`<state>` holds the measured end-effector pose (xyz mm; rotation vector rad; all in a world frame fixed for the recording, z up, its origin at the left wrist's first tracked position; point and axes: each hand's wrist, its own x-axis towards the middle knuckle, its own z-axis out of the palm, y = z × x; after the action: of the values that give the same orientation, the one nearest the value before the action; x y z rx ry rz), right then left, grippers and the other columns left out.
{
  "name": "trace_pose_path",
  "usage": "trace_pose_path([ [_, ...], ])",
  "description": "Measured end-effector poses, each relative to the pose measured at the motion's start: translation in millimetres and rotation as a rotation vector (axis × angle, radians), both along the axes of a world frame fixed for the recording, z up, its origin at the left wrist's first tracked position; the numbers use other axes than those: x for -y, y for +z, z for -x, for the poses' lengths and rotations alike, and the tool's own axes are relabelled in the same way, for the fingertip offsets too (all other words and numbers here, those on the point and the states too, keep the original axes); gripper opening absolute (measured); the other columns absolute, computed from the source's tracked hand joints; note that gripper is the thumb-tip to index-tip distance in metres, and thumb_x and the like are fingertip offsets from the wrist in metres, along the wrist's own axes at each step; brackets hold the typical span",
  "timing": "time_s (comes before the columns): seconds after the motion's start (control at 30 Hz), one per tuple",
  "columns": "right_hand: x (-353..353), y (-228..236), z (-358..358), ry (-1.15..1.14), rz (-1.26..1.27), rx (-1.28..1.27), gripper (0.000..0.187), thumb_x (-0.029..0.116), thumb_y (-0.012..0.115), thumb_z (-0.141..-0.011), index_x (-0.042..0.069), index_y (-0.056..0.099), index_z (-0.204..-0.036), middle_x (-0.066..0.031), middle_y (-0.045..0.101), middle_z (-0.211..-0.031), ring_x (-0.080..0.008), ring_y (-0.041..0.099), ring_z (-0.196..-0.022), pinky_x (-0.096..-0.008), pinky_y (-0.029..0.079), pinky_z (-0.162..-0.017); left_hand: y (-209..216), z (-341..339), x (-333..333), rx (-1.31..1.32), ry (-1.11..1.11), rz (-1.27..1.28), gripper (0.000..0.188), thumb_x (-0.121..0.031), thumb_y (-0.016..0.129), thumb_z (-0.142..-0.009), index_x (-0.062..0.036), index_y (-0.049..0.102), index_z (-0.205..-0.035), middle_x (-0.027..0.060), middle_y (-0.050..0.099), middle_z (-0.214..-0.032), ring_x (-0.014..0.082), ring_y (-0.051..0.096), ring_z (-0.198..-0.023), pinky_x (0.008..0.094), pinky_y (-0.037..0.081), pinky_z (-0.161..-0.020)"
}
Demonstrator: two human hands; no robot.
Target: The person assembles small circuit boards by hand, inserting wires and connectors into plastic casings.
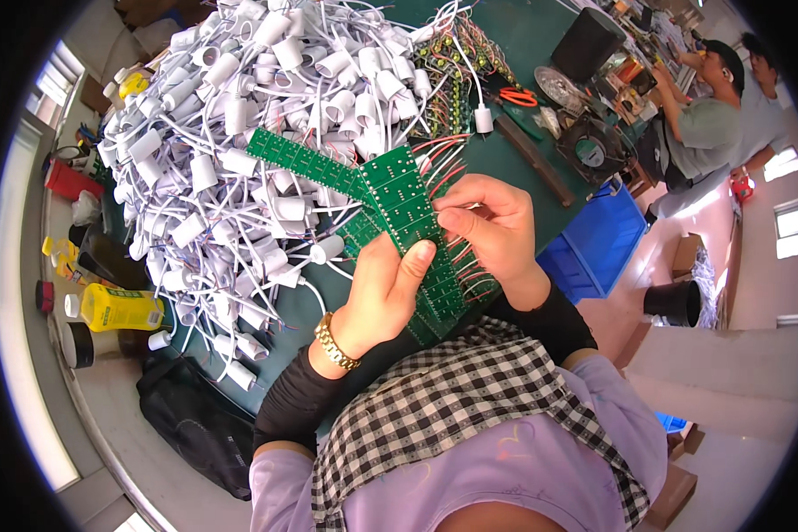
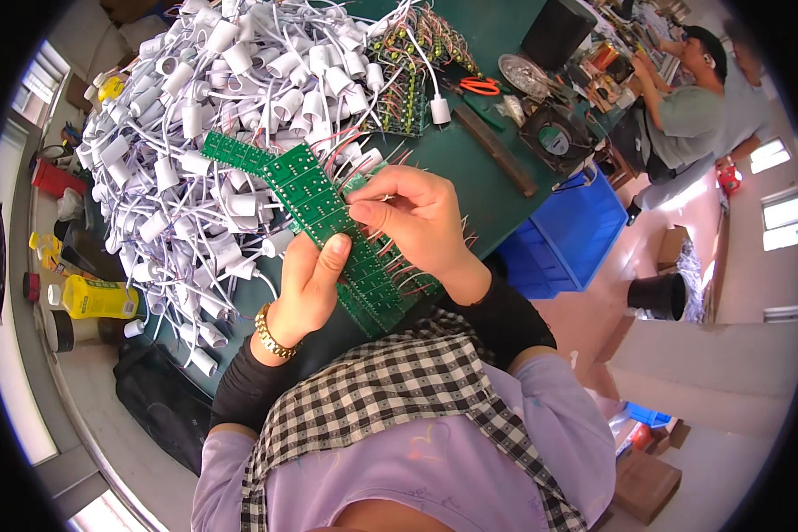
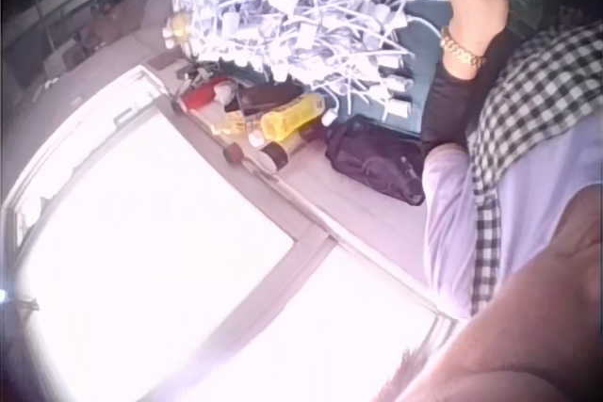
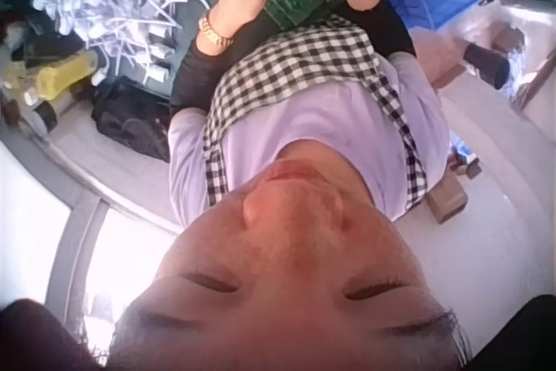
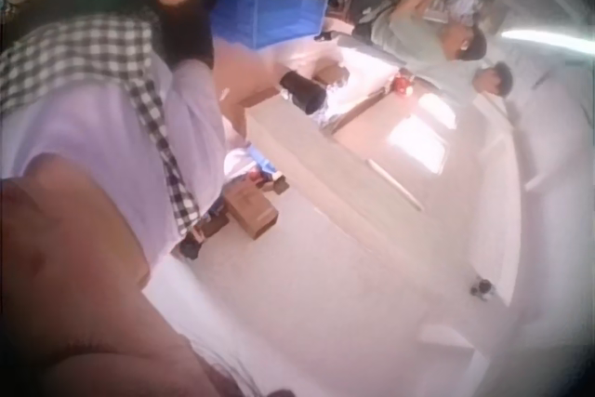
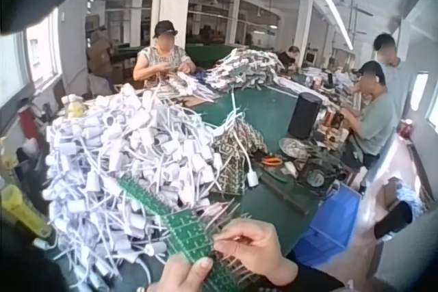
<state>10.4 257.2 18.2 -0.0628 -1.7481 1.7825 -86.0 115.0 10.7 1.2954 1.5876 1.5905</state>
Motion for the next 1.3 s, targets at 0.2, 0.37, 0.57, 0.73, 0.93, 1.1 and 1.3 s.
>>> trace_pose_path([
  [0.2,-31,-10,2,-0.141,0.536,-0.474,0.009,0.011,0.055,-0.09,0.002,0.053,-0.089,-0.0031,0.051,-0.072,-0.0083,0.044,-0.055,-0.0225,0.039,-0.047,-16,3,-1,-0.117,0.038,-0.061,0.03,-0.026,0.044,-0.095,0.001,0.056,-0.101,0.0101,0.058,-0.075,0.0238,0.055,-0.064,0.0332,0.044,-0.061],
  [0.37,-44,-7,-10,-0.02,0.304,-0.241,0.018,0.016,0.059,-0.087,0.003,0.055,-0.099,-0.0035,0.055,-0.081,-0.0097,0.05,-0.063,-0.0229,0.043,-0.055,-9,1,-4,0.212,0.225,-0.005,0.041,-0.035,0.039,-0.097,0.0013,0.057,-0.092,0.0011,0.053,-0.062,0.0085,0.048,-0.05,0.0229,0.039,-0.046],
  [0.57,-27,1,-15,0.375,-0.028,0.407,0.048,0.009,0.075,-0.07,0.004,0.056,-0.114,-0.0036,0.062,-0.089,-0.0128,0.061,-0.08,-0.0278,0.05,-0.069,-20,-8,3,0.298,0.215,-0.031,0.038,-0.032,0.046,-0.095,0.003,0.052,-0.11,0.009,0.058,-0.102,0.013,0.054,-0.091,0.0268,0.043,-0.078],
  [0.73,-41,-17,-27,0.246,-0.374,0.266,0.026,0.004,0.073,-0.072,0.001,0.065,-0.097,-0.0061,0.065,-0.088,-0.0122,0.062,-0.076,-0.0264,0.051,-0.068,-28,-1,-8,-0.136,0.13,-0.144,0.053,-0.042,0.048,-0.091,0.0053,0.049,-0.117,0.0162,0.057,-0.108,0.0205,0.056,-0.093,0.0299,0.044,-0.08],
  [0.93,-63,-39,-75,-0.034,0.055,0.319,0.028,-0.003,0.071,-0.071,-0.004,0.064,-0.097,-0.0066,0.065,-0.09,-0.0098,0.06,-0.073,-0.0238,0.048,-0.065,-43,-3,-20,-0.56,0.152,0.07,0.049,-0.014,0.066,-0.076,0.0014,0.044,-0.118,0.0134,0.06,-0.099,0.0278,0.061,-0.084,0.0329,0.049,-0.074],
  [1.1,-60,-63,-86,-0.135,-0.094,0.589,0.039,-0.001,0.069,-0.074,-0.001,0.059,-0.112,-0.0039,0.061,-0.078,-0.007,0.056,-0.067,-0.0214,0.047,-0.063,-45,-14,-33,-0.787,-0.01,0.147,0.067,-0.02,0.071,-0.071,-0.0056,0.04,-0.129,0.0196,0.041,-0.13,0.0332,0.042,-0.12,0.0449,0.04,-0.093],
  [1.3,-63,-71,-85,-0.08,-0.194,0.63,0.042,0.004,0.071,-0.074,0.0,0.059,-0.114,-0.0037,0.06,-0.072,-0.0049,0.054,-0.06,-0.0208,0.046,-0.056,-58,-24,-32,-0.943,-0.219,0.382,0.074,-0.04,0.067,-0.073,-0.0163,0.037,-0.136,0.0091,0.025,-0.147,0.0276,0.026,-0.135,0.0519,0.026,-0.103],
])
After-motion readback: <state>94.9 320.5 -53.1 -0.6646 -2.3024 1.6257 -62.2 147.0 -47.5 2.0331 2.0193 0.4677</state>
